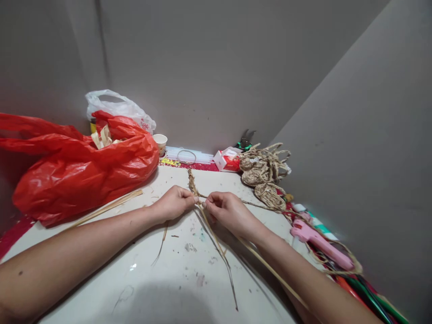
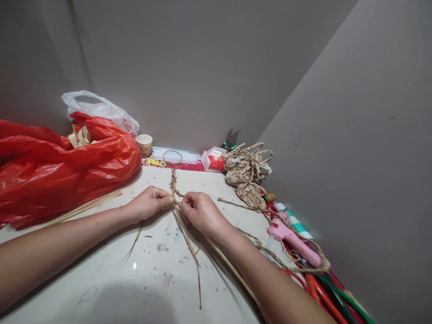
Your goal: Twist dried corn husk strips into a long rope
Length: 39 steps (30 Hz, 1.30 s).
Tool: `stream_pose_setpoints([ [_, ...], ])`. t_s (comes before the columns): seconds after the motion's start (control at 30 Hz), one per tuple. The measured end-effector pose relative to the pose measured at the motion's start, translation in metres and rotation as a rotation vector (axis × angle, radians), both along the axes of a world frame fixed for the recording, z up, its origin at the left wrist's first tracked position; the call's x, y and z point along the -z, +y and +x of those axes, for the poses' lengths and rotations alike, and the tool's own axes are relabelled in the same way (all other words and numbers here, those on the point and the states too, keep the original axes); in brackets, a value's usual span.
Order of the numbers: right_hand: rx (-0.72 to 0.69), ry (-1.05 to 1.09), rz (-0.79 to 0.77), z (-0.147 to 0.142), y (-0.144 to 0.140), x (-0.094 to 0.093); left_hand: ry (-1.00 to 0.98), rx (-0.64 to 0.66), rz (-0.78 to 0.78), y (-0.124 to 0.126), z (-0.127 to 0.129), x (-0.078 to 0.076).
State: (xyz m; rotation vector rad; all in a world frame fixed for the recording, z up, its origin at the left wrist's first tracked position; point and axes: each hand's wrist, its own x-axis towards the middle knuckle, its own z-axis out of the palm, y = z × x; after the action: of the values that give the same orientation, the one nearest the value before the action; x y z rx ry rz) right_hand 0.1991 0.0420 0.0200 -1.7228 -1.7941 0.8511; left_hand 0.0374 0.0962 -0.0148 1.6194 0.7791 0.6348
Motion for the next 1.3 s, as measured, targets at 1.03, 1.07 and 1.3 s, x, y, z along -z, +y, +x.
stream_pose_setpoints([
  [1.03,-0.126,0.423,-0.371,0.017,0.008,0.002,-0.017,-0.059,-0.009,0.002,0.002,-0.003],
  [1.07,-0.109,0.489,-0.415,0.017,0.010,0.002,-0.004,-0.054,0.014,0.002,0.002,-0.003],
  [1.3,-0.001,0.773,-0.454,-0.002,0.005,0.009,-0.022,-0.035,0.051,0.001,0.002,0.000],
])
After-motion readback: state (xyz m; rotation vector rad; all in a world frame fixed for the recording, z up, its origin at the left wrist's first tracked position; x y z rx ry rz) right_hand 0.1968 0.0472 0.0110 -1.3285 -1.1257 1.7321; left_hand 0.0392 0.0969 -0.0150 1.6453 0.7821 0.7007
